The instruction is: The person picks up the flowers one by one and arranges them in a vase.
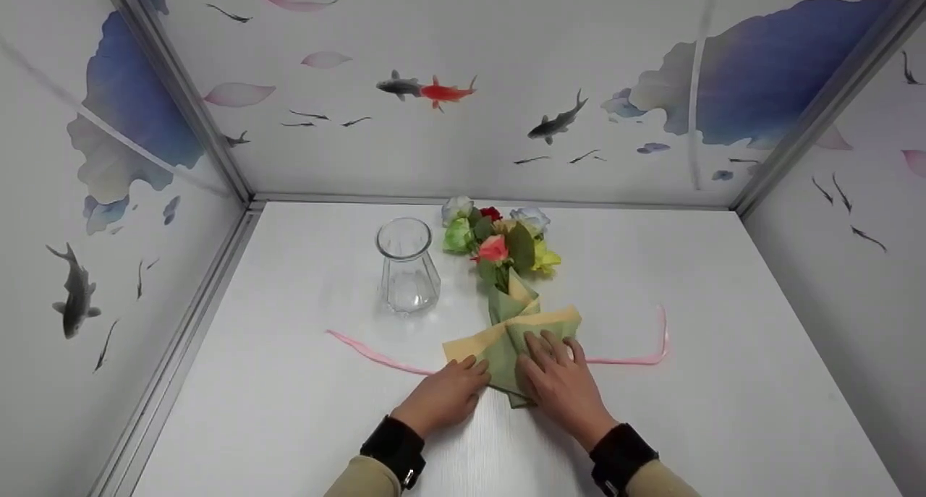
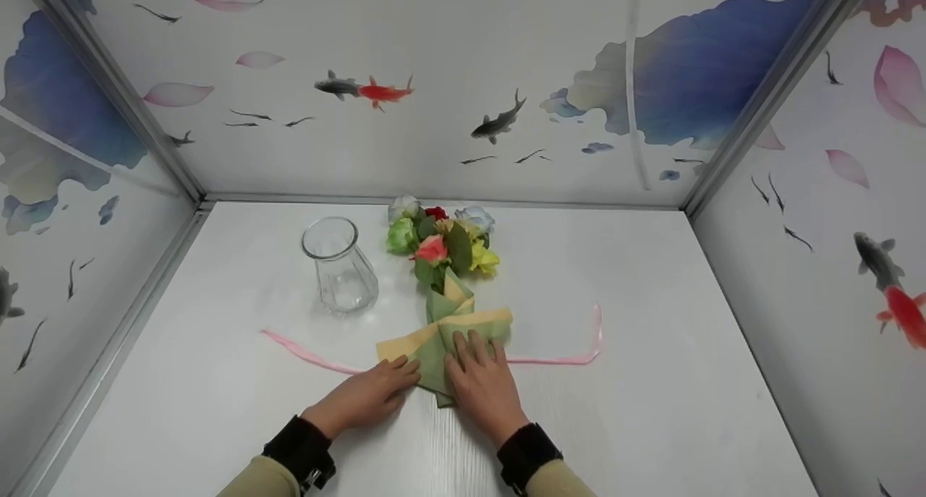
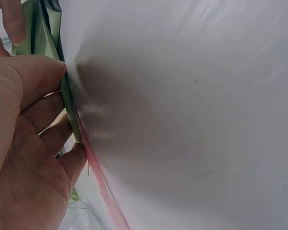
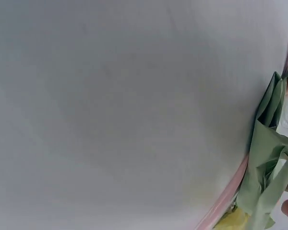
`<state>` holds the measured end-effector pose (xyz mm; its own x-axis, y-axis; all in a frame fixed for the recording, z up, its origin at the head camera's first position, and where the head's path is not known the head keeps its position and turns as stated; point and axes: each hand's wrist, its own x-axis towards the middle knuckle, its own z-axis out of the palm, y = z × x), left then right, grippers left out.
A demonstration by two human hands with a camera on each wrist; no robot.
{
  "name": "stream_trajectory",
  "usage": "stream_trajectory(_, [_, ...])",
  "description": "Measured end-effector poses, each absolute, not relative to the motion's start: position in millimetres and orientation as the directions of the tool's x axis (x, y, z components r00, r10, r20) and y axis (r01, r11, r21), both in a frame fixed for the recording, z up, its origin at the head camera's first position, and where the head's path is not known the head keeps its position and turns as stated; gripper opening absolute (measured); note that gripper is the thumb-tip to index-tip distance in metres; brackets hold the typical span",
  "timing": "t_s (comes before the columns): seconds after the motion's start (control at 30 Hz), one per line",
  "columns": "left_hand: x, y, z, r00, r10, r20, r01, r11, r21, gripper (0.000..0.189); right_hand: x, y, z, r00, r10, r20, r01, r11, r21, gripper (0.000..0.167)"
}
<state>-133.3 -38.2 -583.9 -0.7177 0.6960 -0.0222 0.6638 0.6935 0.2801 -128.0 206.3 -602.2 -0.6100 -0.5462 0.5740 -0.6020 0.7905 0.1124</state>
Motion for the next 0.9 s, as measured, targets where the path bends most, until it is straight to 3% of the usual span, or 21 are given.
stream_trajectory(0.17, [-133.9, -38.8, -584.4, -0.711, 0.703, -0.001, 0.675, 0.683, 0.28, 0.027, -129.5, 210.7, -601.4, -0.619, -0.539, 0.571, -0.589, 0.8, 0.117, 0.046])
stream_trajectory(0.3, [-134.5, -39.4, -584.6, -0.706, 0.708, 0.012, 0.683, 0.676, 0.277, 0.025, -128.5, 214.9, -601.4, -0.657, -0.525, 0.541, -0.575, 0.813, 0.09, 0.037])
stream_trajectory(0.4, [-134.5, -39.8, -583.6, -0.705, 0.709, 0.007, 0.681, 0.675, 0.282, 0.026, -125.6, 218.6, -601.2, -0.732, -0.482, 0.482, -0.544, 0.839, 0.013, 0.03])
stream_trajectory(0.53, [-133.7, -40.3, -582.2, -0.711, 0.703, -0.011, 0.669, 0.681, 0.297, 0.027, -121.2, 224.1, -599.8, -0.873, -0.367, 0.321, -0.434, 0.885, -0.166, 0.049])
stream_trajectory(0.63, [-132.8, -40.9, -580.9, -0.715, 0.699, -0.024, 0.661, 0.686, 0.305, 0.028, -119.5, 229.1, -598.2, -0.937, -0.288, 0.196, -0.333, 0.906, -0.261, 0.057])
stream_trajectory(0.9, [-133.0, -40.9, -580.2, -0.712, 0.701, -0.035, 0.657, 0.683, 0.32, 0.029, -121.9, 237.5, -595.1, -0.971, -0.239, 0.012, -0.237, 0.951, -0.197, 0.058])
